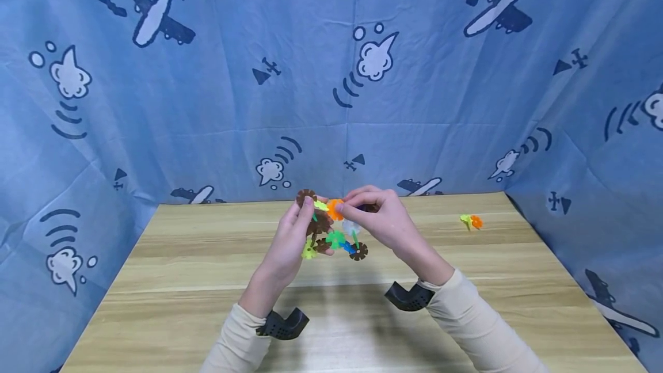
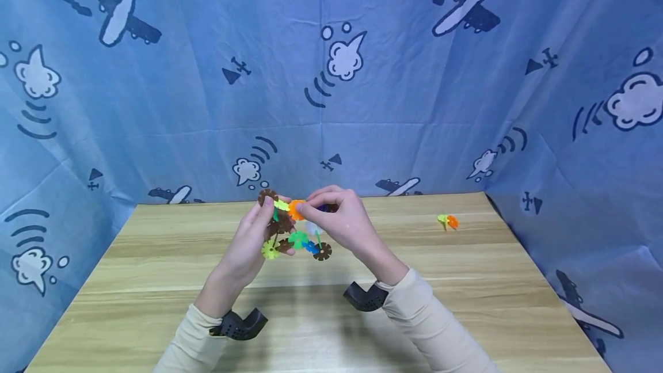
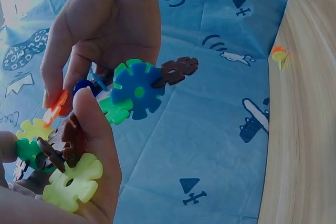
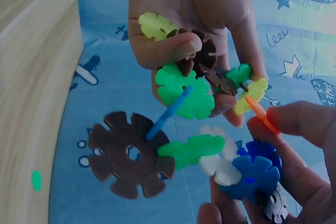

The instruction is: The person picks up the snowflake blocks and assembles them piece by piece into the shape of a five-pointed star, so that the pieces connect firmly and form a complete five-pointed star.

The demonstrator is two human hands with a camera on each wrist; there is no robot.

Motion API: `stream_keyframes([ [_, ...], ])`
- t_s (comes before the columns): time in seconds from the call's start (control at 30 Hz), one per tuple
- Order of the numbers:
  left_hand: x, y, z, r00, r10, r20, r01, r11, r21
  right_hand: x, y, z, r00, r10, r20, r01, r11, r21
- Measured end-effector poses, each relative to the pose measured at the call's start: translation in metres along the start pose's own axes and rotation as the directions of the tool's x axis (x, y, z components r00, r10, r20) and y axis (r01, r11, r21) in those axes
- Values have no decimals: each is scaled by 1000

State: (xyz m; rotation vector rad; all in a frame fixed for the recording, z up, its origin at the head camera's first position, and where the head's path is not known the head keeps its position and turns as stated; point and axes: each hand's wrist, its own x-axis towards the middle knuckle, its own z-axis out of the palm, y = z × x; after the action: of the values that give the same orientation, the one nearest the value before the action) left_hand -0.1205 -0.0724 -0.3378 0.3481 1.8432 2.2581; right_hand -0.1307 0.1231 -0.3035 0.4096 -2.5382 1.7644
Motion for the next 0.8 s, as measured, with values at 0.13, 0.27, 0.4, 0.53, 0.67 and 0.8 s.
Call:
stream_keyframes([
  [0.13,-1,1,0,1000,-9,4,9,1000,14,1,0,-1,999,-7,36,8,1000,-28],
  [0.27,-1,2,1,1000,-13,7,12,1000,14,1,-1,-1,998,4,61,-2,999,-36],
  [0.4,-1,3,2,1000,-8,12,8,1000,14,1,-2,0,998,18,63,-17,1000,-5],
  [0.53,0,2,2,1000,-5,15,5,1000,22,0,-3,0,998,19,56,-20,1000,11],
  [0.67,-1,0,1,1000,-7,14,7,1000,28,-1,-3,2,998,22,56,-23,1000,20],
  [0.8,-1,-4,0,1000,-4,8,4,1000,18,0,-1,5,999,17,41,-18,1000,22],
])
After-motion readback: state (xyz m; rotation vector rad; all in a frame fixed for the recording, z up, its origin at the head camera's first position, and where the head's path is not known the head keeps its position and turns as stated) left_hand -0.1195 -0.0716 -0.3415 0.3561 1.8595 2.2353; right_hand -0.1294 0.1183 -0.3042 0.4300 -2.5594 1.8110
